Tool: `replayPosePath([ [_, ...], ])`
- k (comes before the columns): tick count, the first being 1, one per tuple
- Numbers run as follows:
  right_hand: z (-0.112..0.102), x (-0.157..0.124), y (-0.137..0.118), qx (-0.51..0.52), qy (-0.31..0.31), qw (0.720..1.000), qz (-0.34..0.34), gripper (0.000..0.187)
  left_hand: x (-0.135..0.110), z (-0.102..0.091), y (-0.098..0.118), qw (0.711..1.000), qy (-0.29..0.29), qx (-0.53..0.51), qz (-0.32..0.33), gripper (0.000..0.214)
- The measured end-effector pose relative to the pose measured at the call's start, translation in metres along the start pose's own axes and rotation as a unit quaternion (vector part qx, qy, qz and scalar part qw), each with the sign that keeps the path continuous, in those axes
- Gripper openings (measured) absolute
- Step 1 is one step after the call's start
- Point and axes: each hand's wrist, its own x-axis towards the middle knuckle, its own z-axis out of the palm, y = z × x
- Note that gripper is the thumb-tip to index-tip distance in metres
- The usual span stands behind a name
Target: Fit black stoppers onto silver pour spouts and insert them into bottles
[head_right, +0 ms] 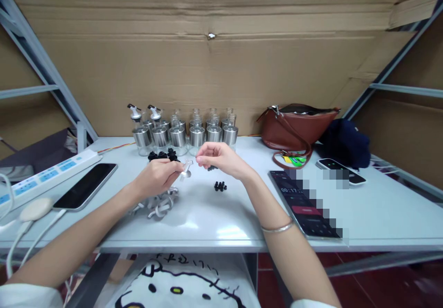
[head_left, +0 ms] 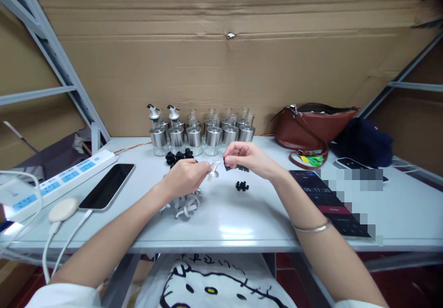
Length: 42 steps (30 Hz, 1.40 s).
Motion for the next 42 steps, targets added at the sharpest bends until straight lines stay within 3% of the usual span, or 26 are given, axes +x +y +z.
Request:
replayPosePath([
  [14, 0.008, 0.001, 0.004, 0.033, -0.031, 0.999, -0.003, 0.029, -0.003, 0.003, 0.002, 0.999, -0.036, -0.012, 0.006, 0.020],
  [20, 0.008, 0.001, 0.008, 0.055, -0.041, 0.997, -0.024, 0.026, -0.003, 0.002, 0.000, 1.000, -0.022, 0.002, 0.006, 0.020],
  [24, 0.006, 0.000, 0.010, 0.106, -0.083, 0.991, -0.018, 0.021, -0.001, 0.001, -0.001, 1.000, -0.001, 0.019, 0.011, 0.018],
  [33, 0.004, 0.000, 0.011, 0.187, -0.195, 0.963, 0.014, 0.032, 0.001, 0.000, 0.001, 0.999, 0.014, 0.021, 0.044, 0.016],
  [42, 0.004, -0.001, 0.014, 0.195, -0.228, 0.954, 0.007, 0.029, 0.001, -0.001, 0.002, 0.998, 0.017, 0.019, 0.050, 0.016],
])
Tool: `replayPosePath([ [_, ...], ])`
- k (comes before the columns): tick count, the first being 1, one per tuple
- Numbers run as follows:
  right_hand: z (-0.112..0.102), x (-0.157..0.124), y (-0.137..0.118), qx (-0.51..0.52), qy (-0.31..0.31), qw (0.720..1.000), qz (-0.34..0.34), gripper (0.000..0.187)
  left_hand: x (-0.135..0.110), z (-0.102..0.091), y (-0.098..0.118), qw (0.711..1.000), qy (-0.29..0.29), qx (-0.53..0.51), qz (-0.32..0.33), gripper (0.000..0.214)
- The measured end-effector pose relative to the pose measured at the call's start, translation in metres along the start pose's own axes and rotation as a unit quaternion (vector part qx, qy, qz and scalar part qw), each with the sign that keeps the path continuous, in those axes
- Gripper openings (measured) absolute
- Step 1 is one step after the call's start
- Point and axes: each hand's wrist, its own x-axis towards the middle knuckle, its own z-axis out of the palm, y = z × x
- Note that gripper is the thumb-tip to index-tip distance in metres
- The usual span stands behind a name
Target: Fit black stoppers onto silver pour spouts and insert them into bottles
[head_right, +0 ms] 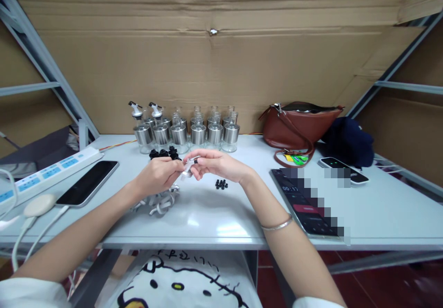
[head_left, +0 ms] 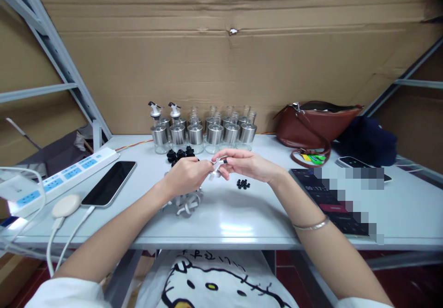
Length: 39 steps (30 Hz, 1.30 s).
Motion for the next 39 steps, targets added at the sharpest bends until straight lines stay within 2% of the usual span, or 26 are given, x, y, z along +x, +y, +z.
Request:
replayPosePath([
  [17, 0.003, 0.000, -0.001, 0.018, -0.002, 1.000, 0.008, 0.028, -0.001, 0.002, 0.002, 1.000, -0.004, -0.024, -0.009, 0.017],
  [27, 0.007, 0.002, -0.003, 0.019, 0.009, 1.000, 0.003, 0.026, 0.001, 0.001, 0.002, 1.000, 0.013, -0.019, 0.001, 0.016],
  [34, 0.009, 0.001, -0.003, 0.013, 0.030, 0.999, 0.008, 0.030, 0.000, 0.001, 0.003, 1.000, 0.007, -0.028, -0.006, 0.016],
  [39, 0.012, 0.005, -0.002, 0.012, 0.075, 0.997, -0.015, 0.032, 0.002, -0.001, 0.002, 0.999, 0.039, -0.026, -0.025, 0.014],
])
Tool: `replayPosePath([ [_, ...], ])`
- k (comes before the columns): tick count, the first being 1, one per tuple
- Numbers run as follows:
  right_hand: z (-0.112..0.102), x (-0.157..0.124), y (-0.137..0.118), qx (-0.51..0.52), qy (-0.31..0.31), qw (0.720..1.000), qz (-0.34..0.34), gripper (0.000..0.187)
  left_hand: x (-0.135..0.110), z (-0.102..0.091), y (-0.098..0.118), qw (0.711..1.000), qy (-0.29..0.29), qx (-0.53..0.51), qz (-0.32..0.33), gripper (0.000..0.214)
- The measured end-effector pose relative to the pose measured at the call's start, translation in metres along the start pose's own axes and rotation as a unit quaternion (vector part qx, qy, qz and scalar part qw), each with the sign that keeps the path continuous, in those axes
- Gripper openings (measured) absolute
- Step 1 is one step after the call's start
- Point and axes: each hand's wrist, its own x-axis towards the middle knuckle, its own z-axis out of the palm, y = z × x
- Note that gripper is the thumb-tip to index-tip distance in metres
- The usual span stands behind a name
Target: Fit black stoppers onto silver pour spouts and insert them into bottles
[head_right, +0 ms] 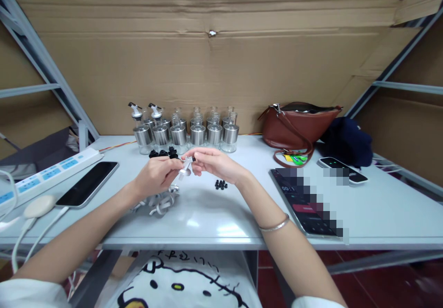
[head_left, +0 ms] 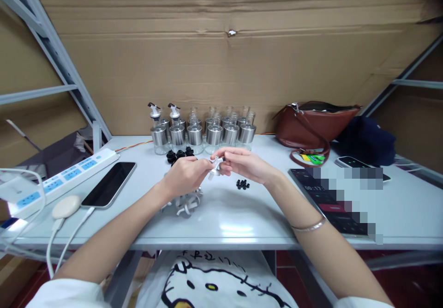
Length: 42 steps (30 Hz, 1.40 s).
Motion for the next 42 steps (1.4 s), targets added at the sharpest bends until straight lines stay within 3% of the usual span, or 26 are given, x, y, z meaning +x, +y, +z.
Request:
replayPosePath([
  [7, 0.002, 0.004, 0.002, -0.050, 0.075, 0.996, -0.015, 0.040, 0.000, -0.001, -0.001, 1.000, 0.011, 0.012, -0.003, 0.013],
  [16, 0.000, 0.004, 0.007, -0.145, 0.056, 0.988, -0.018, 0.043, 0.000, 0.000, 0.000, 0.998, -0.036, 0.037, 0.020, 0.022],
  [22, 0.005, 0.007, 0.008, -0.179, 0.072, 0.980, -0.057, 0.043, 0.001, -0.003, -0.001, 0.996, -0.025, 0.065, 0.050, 0.023],
  [30, 0.010, 0.009, 0.015, -0.281, 0.043, 0.959, -0.009, 0.053, 0.007, -0.002, 0.008, 0.996, -0.051, 0.054, 0.040, 0.027],
  [35, 0.012, 0.011, 0.020, -0.311, 0.105, 0.945, -0.013, 0.049, 0.002, 0.004, 0.007, 0.998, -0.043, 0.023, 0.025, 0.018],
  [38, 0.014, 0.012, 0.019, -0.309, 0.136, 0.941, -0.028, 0.049, 0.001, 0.001, 0.002, 0.997, -0.079, 0.020, 0.013, 0.016],
  [40, 0.014, 0.013, 0.016, -0.285, 0.166, 0.943, -0.043, 0.050, 0.001, -0.003, -0.004, 0.995, -0.092, 0.012, -0.021, 0.019],
  [42, 0.012, 0.012, 0.012, -0.259, 0.207, 0.942, -0.056, 0.052, 0.000, -0.010, -0.015, 0.994, -0.070, 0.005, -0.082, 0.026],
])
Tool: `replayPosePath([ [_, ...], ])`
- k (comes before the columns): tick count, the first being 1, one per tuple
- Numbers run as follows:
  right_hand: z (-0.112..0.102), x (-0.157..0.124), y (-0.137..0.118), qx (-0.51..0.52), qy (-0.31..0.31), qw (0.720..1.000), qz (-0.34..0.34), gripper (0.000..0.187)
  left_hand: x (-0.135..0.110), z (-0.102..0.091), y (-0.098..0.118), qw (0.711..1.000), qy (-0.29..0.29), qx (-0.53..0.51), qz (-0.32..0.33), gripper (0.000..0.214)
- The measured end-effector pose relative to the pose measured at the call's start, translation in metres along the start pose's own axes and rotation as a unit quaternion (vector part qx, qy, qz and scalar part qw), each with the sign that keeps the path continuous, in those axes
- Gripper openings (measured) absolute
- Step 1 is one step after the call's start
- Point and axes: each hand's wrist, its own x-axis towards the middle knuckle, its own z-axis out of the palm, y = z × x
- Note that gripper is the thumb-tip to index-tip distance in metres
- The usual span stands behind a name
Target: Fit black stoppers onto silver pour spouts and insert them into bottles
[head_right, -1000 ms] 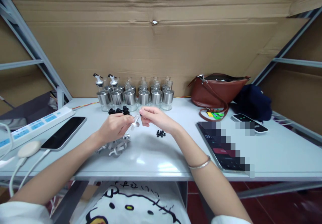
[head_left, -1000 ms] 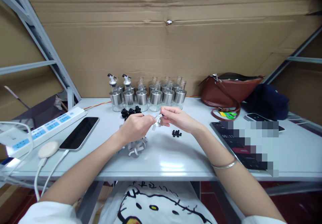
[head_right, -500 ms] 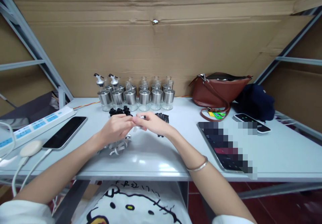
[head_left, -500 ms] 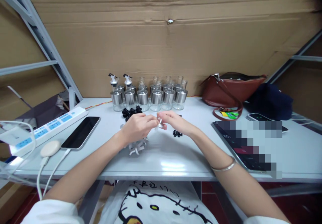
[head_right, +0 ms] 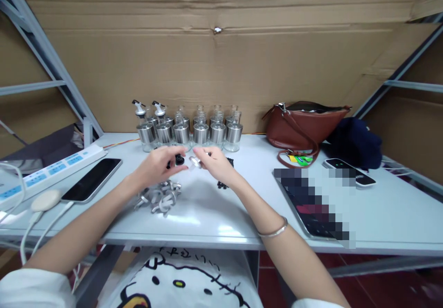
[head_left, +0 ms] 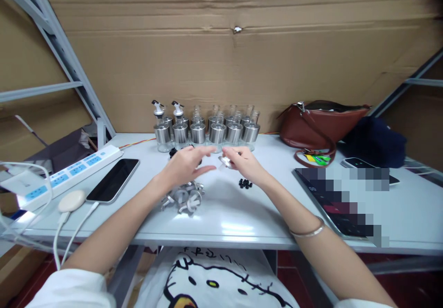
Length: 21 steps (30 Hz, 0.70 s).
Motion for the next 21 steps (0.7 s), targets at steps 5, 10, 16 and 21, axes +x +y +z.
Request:
replayPosePath([
  [5, -0.006, 0.002, -0.002, 0.036, 0.090, 0.995, -0.001, 0.056, -0.008, -0.008, -0.039, 0.979, -0.030, 0.110, -0.172, 0.020],
  [10, -0.005, 0.001, -0.005, 0.035, 0.080, 0.996, -0.009, 0.059, -0.024, 0.012, -0.064, 0.959, -0.130, 0.114, -0.224, 0.024],
  [16, -0.003, 0.000, -0.008, 0.037, 0.078, 0.996, -0.015, 0.062, -0.030, 0.028, -0.069, 0.957, -0.149, 0.060, -0.241, 0.024],
  [21, -0.004, -0.001, -0.007, 0.029, 0.074, 0.997, -0.018, 0.061, -0.026, 0.025, -0.063, 0.961, -0.131, 0.072, -0.232, 0.015],
])
